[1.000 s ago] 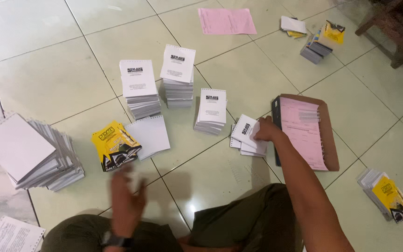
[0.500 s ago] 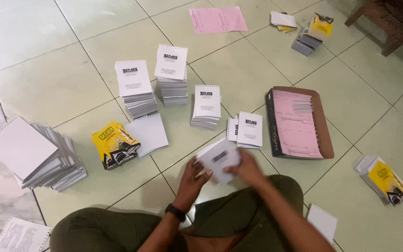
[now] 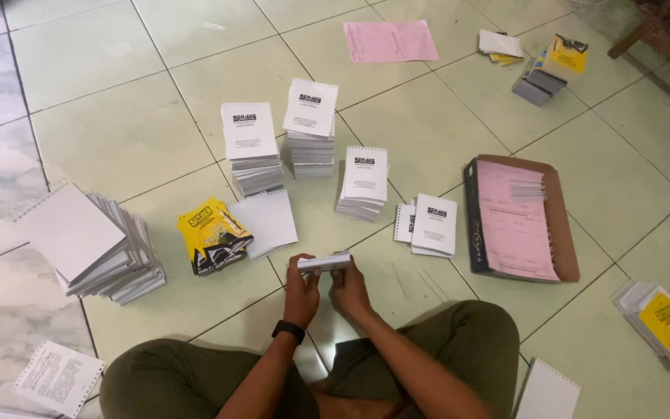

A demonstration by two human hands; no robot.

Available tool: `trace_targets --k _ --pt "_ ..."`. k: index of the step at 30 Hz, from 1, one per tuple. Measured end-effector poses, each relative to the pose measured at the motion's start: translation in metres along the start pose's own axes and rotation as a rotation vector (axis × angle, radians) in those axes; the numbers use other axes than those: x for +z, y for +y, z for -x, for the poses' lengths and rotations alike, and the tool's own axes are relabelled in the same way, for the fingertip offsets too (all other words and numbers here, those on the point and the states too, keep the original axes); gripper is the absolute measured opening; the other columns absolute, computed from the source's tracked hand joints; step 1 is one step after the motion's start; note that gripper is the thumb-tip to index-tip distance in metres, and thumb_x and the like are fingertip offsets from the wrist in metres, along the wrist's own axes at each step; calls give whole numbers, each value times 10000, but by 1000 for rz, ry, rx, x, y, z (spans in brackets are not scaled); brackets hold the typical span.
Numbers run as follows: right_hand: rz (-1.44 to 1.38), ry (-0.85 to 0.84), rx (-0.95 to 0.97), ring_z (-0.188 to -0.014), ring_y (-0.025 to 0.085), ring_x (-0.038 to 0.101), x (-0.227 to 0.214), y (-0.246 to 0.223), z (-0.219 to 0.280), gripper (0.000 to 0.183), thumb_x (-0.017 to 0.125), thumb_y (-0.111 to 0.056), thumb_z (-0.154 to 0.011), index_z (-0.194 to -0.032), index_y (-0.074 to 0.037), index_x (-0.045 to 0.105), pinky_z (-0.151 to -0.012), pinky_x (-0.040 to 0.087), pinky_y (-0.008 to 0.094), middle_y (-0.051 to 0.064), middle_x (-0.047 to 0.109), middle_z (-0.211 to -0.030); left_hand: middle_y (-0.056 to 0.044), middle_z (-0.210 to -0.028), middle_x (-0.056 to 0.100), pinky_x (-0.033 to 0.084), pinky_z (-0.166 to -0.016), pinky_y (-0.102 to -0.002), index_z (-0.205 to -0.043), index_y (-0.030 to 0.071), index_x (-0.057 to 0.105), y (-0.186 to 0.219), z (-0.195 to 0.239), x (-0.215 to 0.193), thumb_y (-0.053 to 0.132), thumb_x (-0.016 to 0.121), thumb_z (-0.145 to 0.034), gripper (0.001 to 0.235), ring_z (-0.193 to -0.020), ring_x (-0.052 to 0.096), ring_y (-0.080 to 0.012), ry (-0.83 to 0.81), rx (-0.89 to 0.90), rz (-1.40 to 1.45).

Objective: The person sits on the floor and assembles small notebooks by inserting spiral wire bindings into the punched holes of stacked paper. They handle the paper stacks and wire bindings by hand, securing the wires to create finished notebooks, and then place the completed items into a pile.

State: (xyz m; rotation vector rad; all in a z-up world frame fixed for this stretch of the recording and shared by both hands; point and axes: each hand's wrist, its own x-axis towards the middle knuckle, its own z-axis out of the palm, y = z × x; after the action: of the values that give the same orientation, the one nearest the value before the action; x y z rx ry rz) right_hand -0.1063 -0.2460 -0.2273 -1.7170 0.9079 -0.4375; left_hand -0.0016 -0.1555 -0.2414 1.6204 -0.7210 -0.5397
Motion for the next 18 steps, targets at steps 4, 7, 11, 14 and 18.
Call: trace_targets --k 4,7,11,14,18 --pt "97 41 -38 -1087 372 640 6 14 -8 234 410 30 -1034 -1252 -1 487 -921 506 524 215 627 -1087 -137 -1049 604 481 -1011 -499 -1196 86 502 -11 -4 2 55 570 -1036 177 -1101 641 -327 67 15 -93" --pt "135 29 -33 -1101 361 622 5 14 -5 269 378 50 -1025 -1272 -5 468 -929 498 526 212 617 -1115 -157 -1125 617 447 -1059 -514 -1262 72 508 -28 -5 7 36 553 -1033 236 -1171 619 -356 47 22 -74" --pt "63 -5 16 -1166 364 610 4 16 -4 322 348 36 -1023 -1326 -8 447 -980 494 532 221 621 -1210 -173 -1209 619 415 -1103 -543 -1341 48 501 -15 -2 3 14 535 -1030 315 -1239 588 -376 18 8 -49" --pt "78 -14 8 -1125 351 605 9 10 -1 282 337 -16 -1045 -1306 -27 442 -949 489 526 202 597 -1159 -191 -1206 614 396 -1116 -524 -1346 32 484 -14 -2 2 4 532 -1027 324 -1271 581 -359 -2 -17 -23" --pt "70 -3 -9 -1142 381 607 8 12 -2 270 347 -21 -1051 -1304 2 438 -935 486 554 232 591 -1172 -229 -1230 612 397 -1110 -555 -1361 16 467 -5 0 3 10 527 -1032 334 -1276 577 -398 -11 -45 -29"
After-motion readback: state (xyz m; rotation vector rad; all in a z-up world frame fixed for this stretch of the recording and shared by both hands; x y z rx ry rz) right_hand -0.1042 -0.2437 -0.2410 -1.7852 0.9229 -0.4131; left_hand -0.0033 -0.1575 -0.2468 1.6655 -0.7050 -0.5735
